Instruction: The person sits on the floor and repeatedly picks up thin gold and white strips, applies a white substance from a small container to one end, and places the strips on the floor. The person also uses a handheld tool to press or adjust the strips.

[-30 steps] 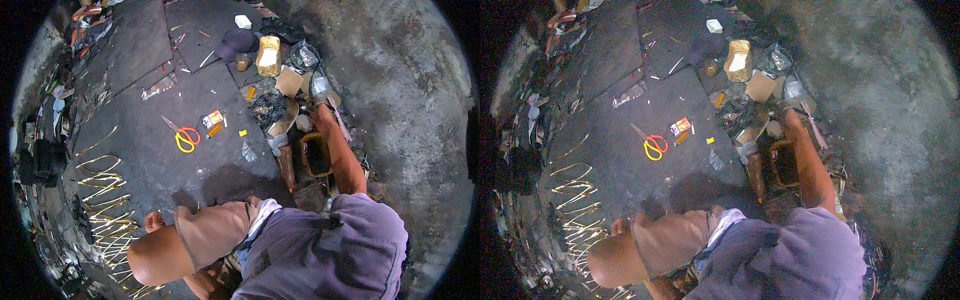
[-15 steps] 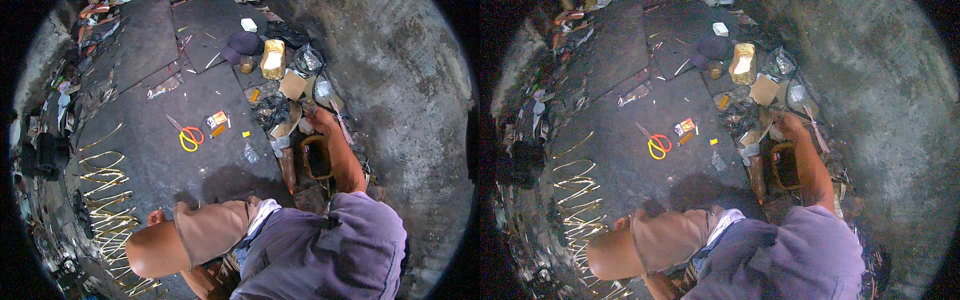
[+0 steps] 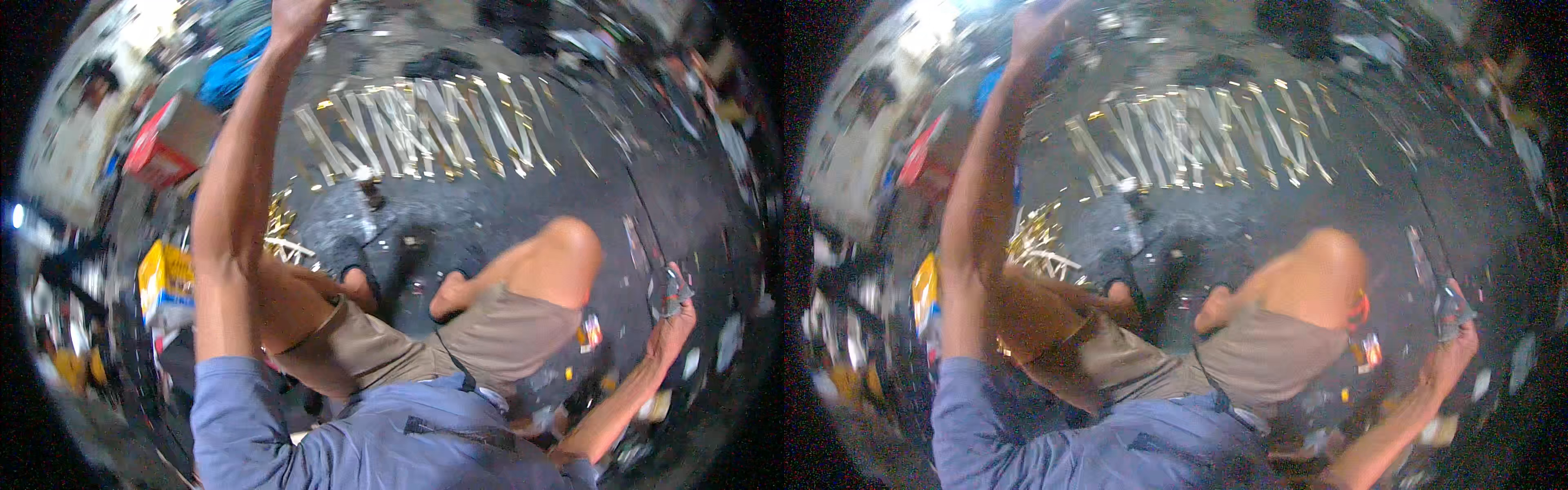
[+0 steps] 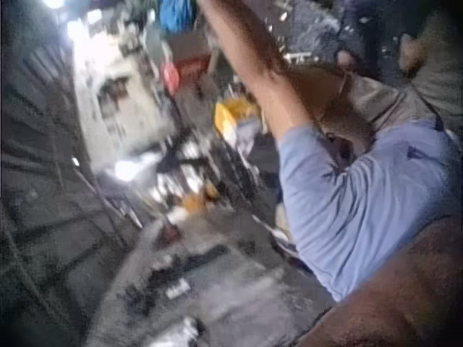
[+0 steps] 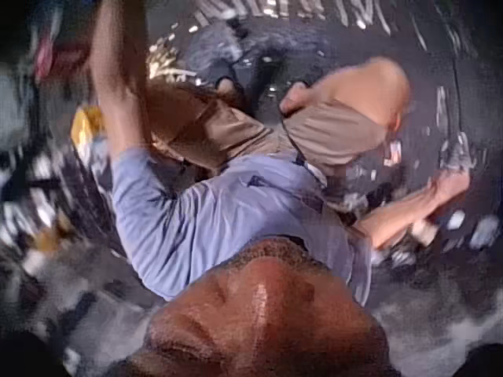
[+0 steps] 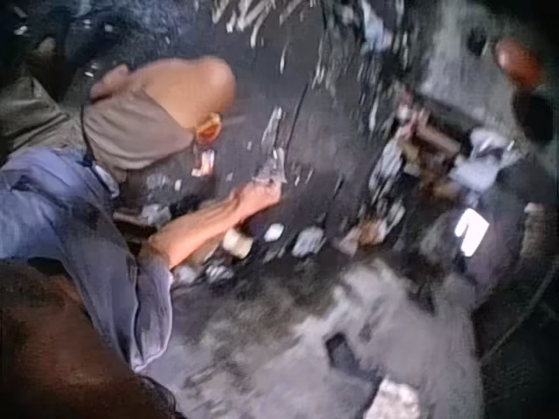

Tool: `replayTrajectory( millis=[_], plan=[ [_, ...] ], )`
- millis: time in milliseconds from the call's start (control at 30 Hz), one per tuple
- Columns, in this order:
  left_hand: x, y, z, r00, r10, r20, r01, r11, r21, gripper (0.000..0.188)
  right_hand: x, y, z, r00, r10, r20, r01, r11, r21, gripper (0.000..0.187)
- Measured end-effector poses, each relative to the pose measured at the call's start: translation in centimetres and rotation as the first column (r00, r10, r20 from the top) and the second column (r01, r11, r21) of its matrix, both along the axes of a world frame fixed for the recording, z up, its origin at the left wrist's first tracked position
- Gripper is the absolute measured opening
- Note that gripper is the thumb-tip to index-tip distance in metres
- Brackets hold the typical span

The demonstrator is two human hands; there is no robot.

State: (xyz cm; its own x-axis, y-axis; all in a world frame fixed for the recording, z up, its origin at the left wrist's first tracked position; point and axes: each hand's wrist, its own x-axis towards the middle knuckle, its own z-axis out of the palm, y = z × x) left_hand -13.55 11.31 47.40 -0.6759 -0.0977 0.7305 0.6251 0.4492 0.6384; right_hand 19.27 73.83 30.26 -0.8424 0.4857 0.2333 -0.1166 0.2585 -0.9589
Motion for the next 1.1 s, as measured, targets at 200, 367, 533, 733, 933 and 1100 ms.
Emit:
replayTrajectory(
  millis=[200, 367, 533, 733, 933, 1100],
  plan=[
    [13.6, -19.2, -1.2, 0.814, 0.580, -0.028, -0.475, 0.638, -0.606, 0.026, -13.0, -18.4, 3.8, 0.890, 0.408, 0.202, -0.453, 0.838, 0.305, 0.037],
    [15.2, -21.1, -22.8, 0.726, 0.657, 0.200, -0.492, 0.700, -0.517, 0.009, -18.1, -31.5, -10.4, 0.725, 0.525, 0.445, -0.615, 0.785, 0.077, 0.024],
    [13.2, -19.2, -39.4, 0.538, 0.700, 0.469, -0.223, 0.655, -0.721, 0.022, -16.2, -40.7, -17.5, 0.582, 0.566, 0.584, -0.619, 0.774, -0.134, 0.016],
    [10.0, -23.7, -52.0, 0.746, 0.572, 0.339, 0.073, 0.436, -0.897, 0.017, -17.4, -43.5, -20.1, 0.318, 0.520, 0.793, -0.419, 0.827, -0.374, 0.013],
    [7.4, -26.6, -53.6, 0.832, 0.392, 0.391, 0.197, 0.451, -0.870, 0.014, -20.3, -46.8, -20.1, 0.288, 0.712, 0.641, -0.420, 0.695, -0.583, 0.014],
    [7.0, -26.5, -53.4, 0.835, 0.405, 0.372, 0.125, 0.518, -0.846, 0.013, -22.2, -52.3, -19.6, 0.215, 0.750, 0.626, -0.674, 0.578, -0.460, 0.020]
  ],
)
